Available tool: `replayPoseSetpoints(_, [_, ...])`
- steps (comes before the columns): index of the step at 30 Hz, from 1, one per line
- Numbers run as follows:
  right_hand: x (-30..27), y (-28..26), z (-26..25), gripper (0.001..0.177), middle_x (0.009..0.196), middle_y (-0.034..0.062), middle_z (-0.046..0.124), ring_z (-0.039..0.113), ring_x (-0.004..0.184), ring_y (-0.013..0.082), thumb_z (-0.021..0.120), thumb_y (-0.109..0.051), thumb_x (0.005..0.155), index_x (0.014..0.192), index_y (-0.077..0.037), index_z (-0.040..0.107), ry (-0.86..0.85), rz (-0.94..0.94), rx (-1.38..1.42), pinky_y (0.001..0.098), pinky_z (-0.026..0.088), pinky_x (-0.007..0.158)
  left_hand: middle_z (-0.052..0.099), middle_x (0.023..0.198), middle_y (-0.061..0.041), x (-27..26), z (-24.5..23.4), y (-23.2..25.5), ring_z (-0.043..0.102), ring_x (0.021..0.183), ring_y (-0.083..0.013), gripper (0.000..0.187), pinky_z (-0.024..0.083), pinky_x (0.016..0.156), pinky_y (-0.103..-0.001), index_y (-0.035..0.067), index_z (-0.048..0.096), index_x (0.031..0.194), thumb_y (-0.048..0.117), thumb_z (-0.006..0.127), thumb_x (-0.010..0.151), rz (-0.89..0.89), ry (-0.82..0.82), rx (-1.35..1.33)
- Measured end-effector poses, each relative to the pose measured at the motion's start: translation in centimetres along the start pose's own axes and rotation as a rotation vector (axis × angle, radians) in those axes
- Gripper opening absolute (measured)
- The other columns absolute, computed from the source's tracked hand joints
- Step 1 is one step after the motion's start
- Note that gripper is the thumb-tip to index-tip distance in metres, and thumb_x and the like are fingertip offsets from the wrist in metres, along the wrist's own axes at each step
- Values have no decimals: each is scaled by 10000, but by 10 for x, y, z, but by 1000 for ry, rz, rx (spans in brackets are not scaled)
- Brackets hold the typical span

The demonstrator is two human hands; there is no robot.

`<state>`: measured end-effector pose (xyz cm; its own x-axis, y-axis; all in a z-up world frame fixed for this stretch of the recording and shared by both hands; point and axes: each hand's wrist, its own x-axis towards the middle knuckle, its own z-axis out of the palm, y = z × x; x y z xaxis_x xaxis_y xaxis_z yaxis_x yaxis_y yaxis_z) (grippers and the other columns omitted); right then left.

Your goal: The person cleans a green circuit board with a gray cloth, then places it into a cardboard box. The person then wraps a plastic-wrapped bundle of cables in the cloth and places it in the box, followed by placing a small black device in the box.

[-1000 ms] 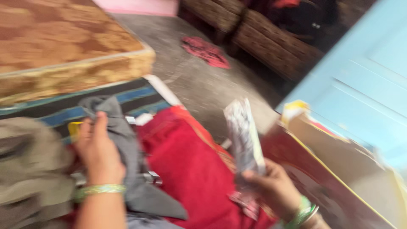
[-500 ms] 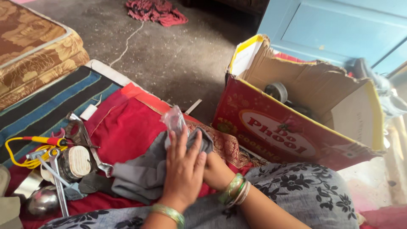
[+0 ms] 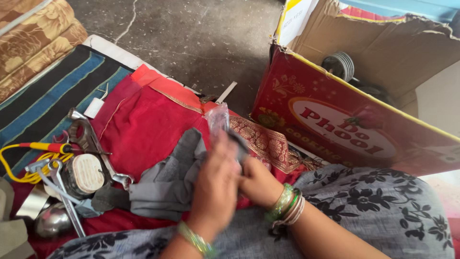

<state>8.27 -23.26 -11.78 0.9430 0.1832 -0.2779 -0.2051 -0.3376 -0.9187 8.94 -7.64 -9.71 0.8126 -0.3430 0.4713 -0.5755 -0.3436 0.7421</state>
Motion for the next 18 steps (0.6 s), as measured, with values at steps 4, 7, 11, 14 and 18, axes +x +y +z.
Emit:
replayPoseSetpoints(4, [7, 5, 7, 451, 1074, 79, 726, 681, 957, 111, 580, 17, 918, 1364, -22, 519, -26, -316, 104, 294, 576, 813, 405, 1600, -271, 8, -9, -2, 311, 1515, -463, 445, 264, 1224, -498, 15, 571, 1441, 214, 476, 1054, -12, -16, 161])
replayPoseSetpoints(7, [4, -6, 24, 732, 1089, 80, 707, 686, 923, 124, 566, 17, 882, 1568, -83, 333, -167, -142, 337, 306, 579, 798, 377, 1584, -295, 42, -30, -32, 317, 1484, -478, 443, 257, 1211, -503, 67, 600, 1439, 212, 469, 1041, -124, 106, 220])
replayPoseSetpoints(11, [1, -21, 32, 711, 1214, 46, 687, 709, 1030, 129, 554, -2, 924, 1578, -103, 293, -266, -97, 567, 302, 585, 910, 376, 1591, -267, 61, -39, -48, 316, 1495, -472, 436, 267, 1207, -505, 61, 550, 1457, 220, 443, 1066, -294, 153, 54])
replayPoseSetpoints(14, [7, -18, 24, 577, 1120, 115, 701, 686, 897, 159, 564, 18, 952, 1515, 2, 436, -195, -47, 406, 324, 552, 750, 412, 1606, -226, 37, -16, -26, 296, 1518, -485, 433, 244, 1242, -546, 53, 577, 1427, 227, 456, 1050, -73, 62, 208])
replayPoseSetpoints(18, [8, -7, 16, 403, 1166, 135, 668, 641, 1041, 143, 559, 95, 946, 1332, -3, 496, -57, -462, 196, 324, 564, 854, 468, 1575, -168, 15, 3, -8, 275, 1516, -488, 410, 189, 1199, -618, 79, 652, 1379, 227, 489, 1033, -8, -59, 242])
